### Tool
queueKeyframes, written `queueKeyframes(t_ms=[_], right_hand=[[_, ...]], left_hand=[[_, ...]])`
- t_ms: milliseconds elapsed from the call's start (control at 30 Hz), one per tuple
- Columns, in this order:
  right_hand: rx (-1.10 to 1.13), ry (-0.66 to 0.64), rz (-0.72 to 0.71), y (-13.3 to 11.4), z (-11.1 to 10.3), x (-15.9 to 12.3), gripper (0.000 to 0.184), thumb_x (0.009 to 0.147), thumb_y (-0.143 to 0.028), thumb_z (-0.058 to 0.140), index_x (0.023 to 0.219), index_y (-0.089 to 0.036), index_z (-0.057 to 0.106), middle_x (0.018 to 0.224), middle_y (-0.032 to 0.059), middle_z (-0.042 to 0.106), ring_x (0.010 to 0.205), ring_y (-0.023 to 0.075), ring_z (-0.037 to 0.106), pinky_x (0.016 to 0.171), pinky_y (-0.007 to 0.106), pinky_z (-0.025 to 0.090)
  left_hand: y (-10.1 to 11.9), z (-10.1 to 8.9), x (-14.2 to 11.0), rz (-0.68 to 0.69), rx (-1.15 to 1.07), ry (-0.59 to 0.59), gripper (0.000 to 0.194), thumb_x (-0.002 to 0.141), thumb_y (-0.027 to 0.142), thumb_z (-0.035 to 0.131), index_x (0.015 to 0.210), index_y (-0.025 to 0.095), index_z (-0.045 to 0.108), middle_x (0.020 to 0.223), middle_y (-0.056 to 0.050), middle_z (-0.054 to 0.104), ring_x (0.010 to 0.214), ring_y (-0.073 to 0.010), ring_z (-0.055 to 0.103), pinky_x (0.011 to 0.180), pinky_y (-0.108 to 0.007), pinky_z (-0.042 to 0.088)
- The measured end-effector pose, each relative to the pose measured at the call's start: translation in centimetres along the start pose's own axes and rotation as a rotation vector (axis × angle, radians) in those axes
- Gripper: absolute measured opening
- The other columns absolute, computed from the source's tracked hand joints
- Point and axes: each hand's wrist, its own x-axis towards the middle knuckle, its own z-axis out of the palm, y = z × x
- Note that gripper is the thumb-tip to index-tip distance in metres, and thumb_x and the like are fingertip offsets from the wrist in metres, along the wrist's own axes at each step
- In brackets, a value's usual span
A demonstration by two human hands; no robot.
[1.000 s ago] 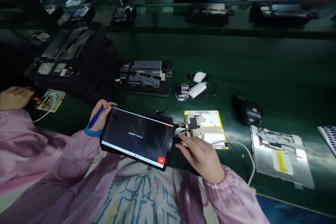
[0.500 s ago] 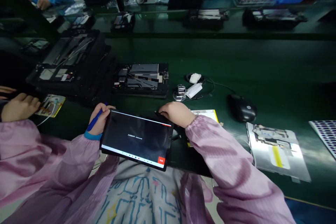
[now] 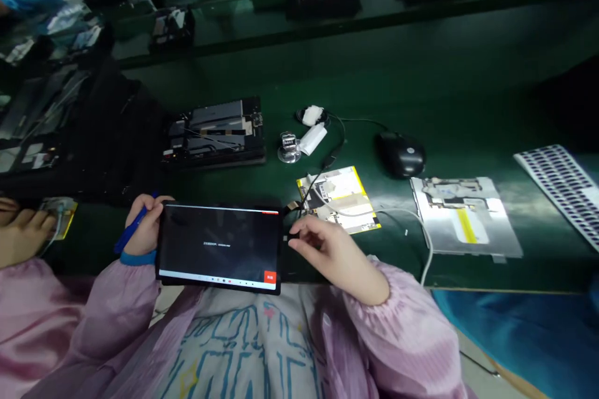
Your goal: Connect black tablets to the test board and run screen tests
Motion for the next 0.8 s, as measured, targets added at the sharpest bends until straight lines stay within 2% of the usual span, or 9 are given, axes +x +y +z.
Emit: queueKeyframes(t_ms=[100, 267, 600, 800], right_hand=[[0.086, -0.005, 0.044, 1.7, 1.4, -0.6, 0.019, 0.086, -0.04, 0.054, 0.087, -0.021, 0.055, 0.064, -0.0011, 0.055, 0.056, 0.0126, 0.055, 0.051, 0.025, 0.046], [0.275, -0.069, 0.072, 3.0, 2.2, -1.0, 0.018, 0.085, -0.039, 0.055, 0.086, -0.021, 0.051, 0.07, -0.0008, 0.056, 0.06, 0.0127, 0.058, 0.053, 0.026, 0.05], [0.223, -0.109, 0.046, 3.1, 2.1, -0.8, 0.019, 0.084, -0.038, 0.058, 0.08, -0.02, 0.054, 0.068, -0.0008, 0.057, 0.057, 0.0111, 0.054, 0.051, 0.024, 0.045], [0.308, -0.13, 0.063, 3.4, 2.0, -0.8, 0.023, 0.08, -0.041, 0.063, 0.078, -0.02, 0.054, 0.068, -0.0007, 0.058, 0.055, 0.0104, 0.055, 0.052, 0.024, 0.046]], left_hand=[[0.2, 0.4, 0.1, 0.024, 0.019, 0.014, 0.034, 0.07, 0.026, 0.072, 0.073, 0.021, 0.038, 0.076, -0.001, 0.067, 0.066, -0.0144, 0.062, 0.058, -0.024, 0.046], [0.4, 0.9, 0.2, 0.054, 0.059, 0.028, 0.034, 0.069, 0.026, 0.071, 0.072, 0.021, 0.038, 0.077, -0.001, 0.067, 0.066, -0.0146, 0.062, 0.059, -0.025, 0.046], [0.5, 1.1, 0.0, 0.069, 0.057, 0.057, 0.035, 0.066, 0.027, 0.072, 0.072, 0.021, 0.038, 0.074, 0.0, 0.067, 0.063, -0.014, 0.059, 0.059, -0.025, 0.046], [0.5, 1.1, 0.1, 0.067, 0.037, 0.057, 0.04, 0.065, 0.03, 0.075, 0.071, 0.021, 0.037, 0.073, -0.001, 0.066, 0.063, -0.0139, 0.061, 0.059, -0.024, 0.046]])
